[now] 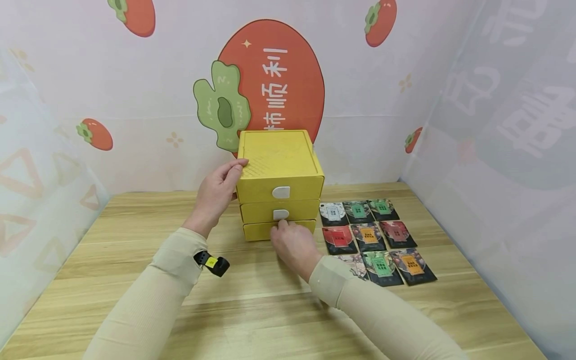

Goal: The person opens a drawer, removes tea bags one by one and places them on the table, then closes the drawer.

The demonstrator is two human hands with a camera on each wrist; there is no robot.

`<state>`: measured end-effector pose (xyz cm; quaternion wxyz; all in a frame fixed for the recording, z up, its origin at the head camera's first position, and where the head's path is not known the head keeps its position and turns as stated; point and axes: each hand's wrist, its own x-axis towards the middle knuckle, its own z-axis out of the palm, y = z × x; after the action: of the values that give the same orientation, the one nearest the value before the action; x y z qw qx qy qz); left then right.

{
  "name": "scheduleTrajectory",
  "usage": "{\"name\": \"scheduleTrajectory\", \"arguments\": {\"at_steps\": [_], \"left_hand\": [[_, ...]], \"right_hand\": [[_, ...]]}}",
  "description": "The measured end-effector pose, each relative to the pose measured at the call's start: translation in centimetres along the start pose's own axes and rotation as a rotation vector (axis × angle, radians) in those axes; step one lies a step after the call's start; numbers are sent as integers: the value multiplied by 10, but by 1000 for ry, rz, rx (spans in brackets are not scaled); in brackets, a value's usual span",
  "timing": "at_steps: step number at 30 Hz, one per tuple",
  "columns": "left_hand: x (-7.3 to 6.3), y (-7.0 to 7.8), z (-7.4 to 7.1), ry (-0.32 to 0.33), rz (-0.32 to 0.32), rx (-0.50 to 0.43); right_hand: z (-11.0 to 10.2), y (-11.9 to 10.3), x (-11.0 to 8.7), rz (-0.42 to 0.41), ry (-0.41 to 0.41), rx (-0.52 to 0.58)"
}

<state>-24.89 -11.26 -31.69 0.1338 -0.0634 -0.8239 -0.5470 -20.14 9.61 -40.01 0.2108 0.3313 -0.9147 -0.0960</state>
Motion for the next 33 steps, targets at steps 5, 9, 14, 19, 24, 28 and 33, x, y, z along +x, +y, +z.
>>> {"name": "scheduleTrajectory", "arguments": {"at_steps": [5,9,14,19,24,28,33], "left_hand": [[0,0,0,-5,1,5],[0,0,-1,-9,0,5],[1,-2,-2,-12,-3,-12],[0,-5,-3,-16,-7,-28],[0,-5,-5,-32,-14,-43],[-1,-5,-7,-56,-27,-52],[-4,-7,-9,-71,-38,-43]], "right_hand": [[2,0,0,0,17,-3],[3,0,1,4,18,2],[4,-1,1,15,3,15],[7,-3,1,33,-16,21],[8,-5,0,55,-16,13],[7,-5,-4,61,54,32],[-1,-5,-11,113,125,129]]}}
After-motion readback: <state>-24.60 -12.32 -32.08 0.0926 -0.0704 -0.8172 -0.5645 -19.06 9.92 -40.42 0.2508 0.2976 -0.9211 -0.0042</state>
